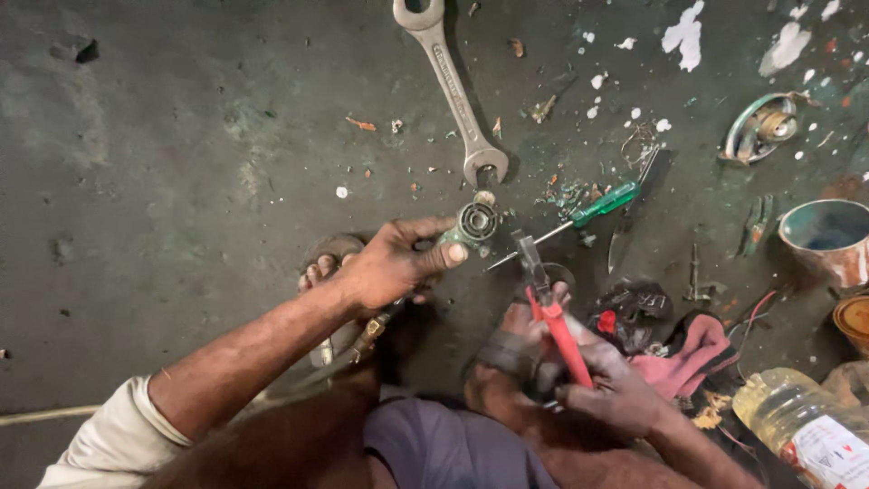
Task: The person sits on the floor disassembling a small brass valve or pump assembly. They pick at parts with a screwdriver, pull components apart by hand, and use red-handled pliers to grip and work small fittings, setting removed pieces on the floor.
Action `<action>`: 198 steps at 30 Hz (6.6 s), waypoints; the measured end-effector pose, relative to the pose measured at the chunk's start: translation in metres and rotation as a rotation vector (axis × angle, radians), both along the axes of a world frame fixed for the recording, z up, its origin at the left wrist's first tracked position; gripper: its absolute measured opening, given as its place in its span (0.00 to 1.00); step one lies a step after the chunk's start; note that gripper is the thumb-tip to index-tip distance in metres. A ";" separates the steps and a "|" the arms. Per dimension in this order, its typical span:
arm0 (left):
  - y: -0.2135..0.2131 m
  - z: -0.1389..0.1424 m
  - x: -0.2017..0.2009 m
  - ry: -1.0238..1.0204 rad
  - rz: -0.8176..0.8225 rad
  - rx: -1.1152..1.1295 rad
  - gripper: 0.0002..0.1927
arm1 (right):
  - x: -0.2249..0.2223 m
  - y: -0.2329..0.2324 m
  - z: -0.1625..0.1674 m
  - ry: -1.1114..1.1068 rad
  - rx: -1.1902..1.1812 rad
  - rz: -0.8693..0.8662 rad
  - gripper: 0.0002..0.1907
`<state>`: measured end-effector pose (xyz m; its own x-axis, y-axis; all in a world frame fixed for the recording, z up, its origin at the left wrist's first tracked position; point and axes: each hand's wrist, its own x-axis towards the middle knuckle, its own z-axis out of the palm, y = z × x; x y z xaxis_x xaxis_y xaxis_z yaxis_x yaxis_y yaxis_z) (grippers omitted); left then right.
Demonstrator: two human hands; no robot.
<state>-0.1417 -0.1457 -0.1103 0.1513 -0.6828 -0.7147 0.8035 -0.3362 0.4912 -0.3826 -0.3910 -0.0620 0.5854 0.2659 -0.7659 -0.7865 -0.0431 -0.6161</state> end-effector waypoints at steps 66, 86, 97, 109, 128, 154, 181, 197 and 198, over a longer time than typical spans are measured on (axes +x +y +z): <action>-0.004 0.019 -0.015 -0.115 -0.088 -0.087 0.31 | 0.095 0.044 0.002 0.185 0.228 -0.447 0.15; -0.002 0.012 -0.016 -0.184 -0.102 -0.062 0.33 | 0.087 0.074 -0.002 -0.619 -0.514 -0.364 0.09; -0.003 0.008 -0.015 -0.116 -0.062 -0.091 0.33 | 0.089 0.075 -0.009 -0.224 -0.027 -0.713 0.10; -0.004 0.003 -0.012 -0.082 -0.008 -0.119 0.32 | 0.093 0.081 -0.013 -0.260 -0.094 -0.733 0.14; -0.010 -0.003 -0.008 -0.022 -0.004 -0.083 0.31 | 0.098 0.079 -0.025 -0.362 -0.325 -0.601 0.08; -0.016 -0.011 0.002 -0.092 -0.085 -0.053 0.31 | 0.109 0.085 -0.028 -0.310 -0.079 -0.901 0.16; -0.020 -0.015 0.008 0.047 -0.010 -0.105 0.27 | 0.103 0.071 -0.028 -0.979 -0.812 -0.245 0.14; -0.016 -0.027 0.035 0.519 -0.059 -0.295 0.32 | 0.066 0.065 -0.027 -0.477 -0.202 -0.662 0.16; -0.016 -0.028 0.036 0.587 -0.053 -0.325 0.33 | 0.066 0.065 -0.026 -0.467 -0.189 -0.667 0.16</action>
<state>-0.1062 -0.1618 -0.1379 -0.2395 -0.8731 -0.4246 0.9546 -0.2915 0.0611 -0.3161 -0.3262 -0.0880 0.8430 -0.3576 -0.4019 -0.3489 0.2051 -0.9144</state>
